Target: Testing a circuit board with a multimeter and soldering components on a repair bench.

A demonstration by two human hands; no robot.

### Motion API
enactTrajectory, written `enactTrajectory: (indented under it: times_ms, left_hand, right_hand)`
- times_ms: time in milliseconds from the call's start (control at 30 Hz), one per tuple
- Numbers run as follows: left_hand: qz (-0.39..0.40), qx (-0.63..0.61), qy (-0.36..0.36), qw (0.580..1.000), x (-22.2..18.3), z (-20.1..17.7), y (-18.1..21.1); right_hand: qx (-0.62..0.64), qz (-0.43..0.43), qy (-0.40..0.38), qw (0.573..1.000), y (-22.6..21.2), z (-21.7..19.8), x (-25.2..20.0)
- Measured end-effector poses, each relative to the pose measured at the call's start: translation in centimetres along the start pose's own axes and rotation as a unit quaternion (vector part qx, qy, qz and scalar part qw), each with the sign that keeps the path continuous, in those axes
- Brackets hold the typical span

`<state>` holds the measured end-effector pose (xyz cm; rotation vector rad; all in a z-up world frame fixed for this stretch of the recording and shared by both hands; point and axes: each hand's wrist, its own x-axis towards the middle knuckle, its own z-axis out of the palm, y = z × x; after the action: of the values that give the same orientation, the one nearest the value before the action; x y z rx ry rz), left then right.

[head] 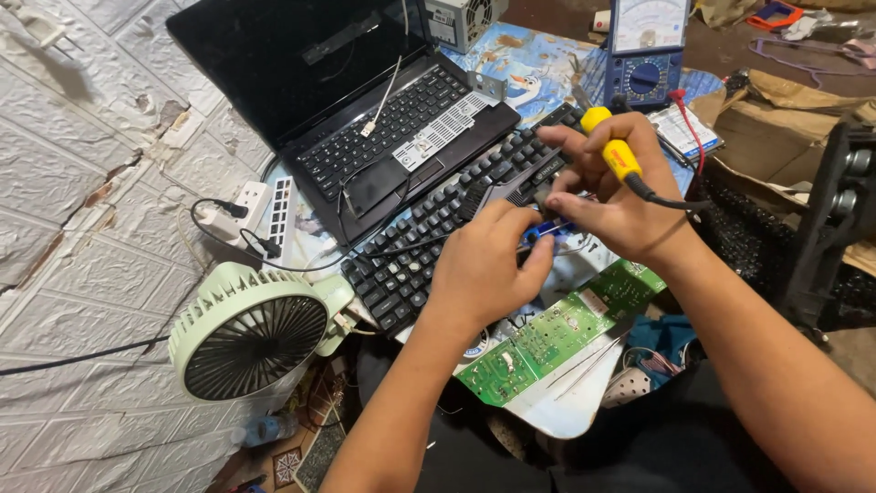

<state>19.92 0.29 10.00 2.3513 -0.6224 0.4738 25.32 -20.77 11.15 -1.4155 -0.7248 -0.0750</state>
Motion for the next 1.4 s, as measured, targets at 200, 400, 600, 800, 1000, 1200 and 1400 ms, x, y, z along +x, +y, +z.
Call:
enactTrajectory:
  times_ms: [200, 400, 600, 800, 1000, 1200, 1400]
  left_hand:
    - [-0.027, -0.009, -0.032, 0.999, 0.0, -0.6, 0.2]
    - [-0.029, 0.013, -0.048, 0.998, 0.4, -1.2, 1.4]
    - [-0.024, 0.030, -0.037, 0.999, 0.0, -0.4, 1.2]
    - [-0.002, 0.019, -0.051, 0.999, -0.1, -1.0, 1.4]
    - [0.032, 0.032, -0.043, 0.998, -0.2, -1.0, 1.0]
    - [-0.023, -0.016, -0.057, 0.998, 0.1, -0.9, 1.3]
    - [0.013, 0.030, -0.035, 0.999, -0.1, -0.6, 1.3]
  right_hand:
    - [0.035, -0.008, 0.028, 0.999, 0.2, -0.1, -0.8]
    - [0.045, -0.020, 0.061, 0.997, 0.3, 0.2, -1.2]
    - [0.040, -0.033, 0.072, 0.996, 0.5, 0.4, -1.3]
    - [0.037, -0.041, 0.074, 0.996, 0.7, 0.3, -1.5]
    - [0.039, -0.042, 0.078, 0.995, 0.5, 0.3, -1.4]
    - [0.010, -0.052, 0.069, 0.996, 0.3, 0.4, -1.5]
    - [-0.030, -0.063, 0.065, 0.995, -0.6, 0.7, -1.4]
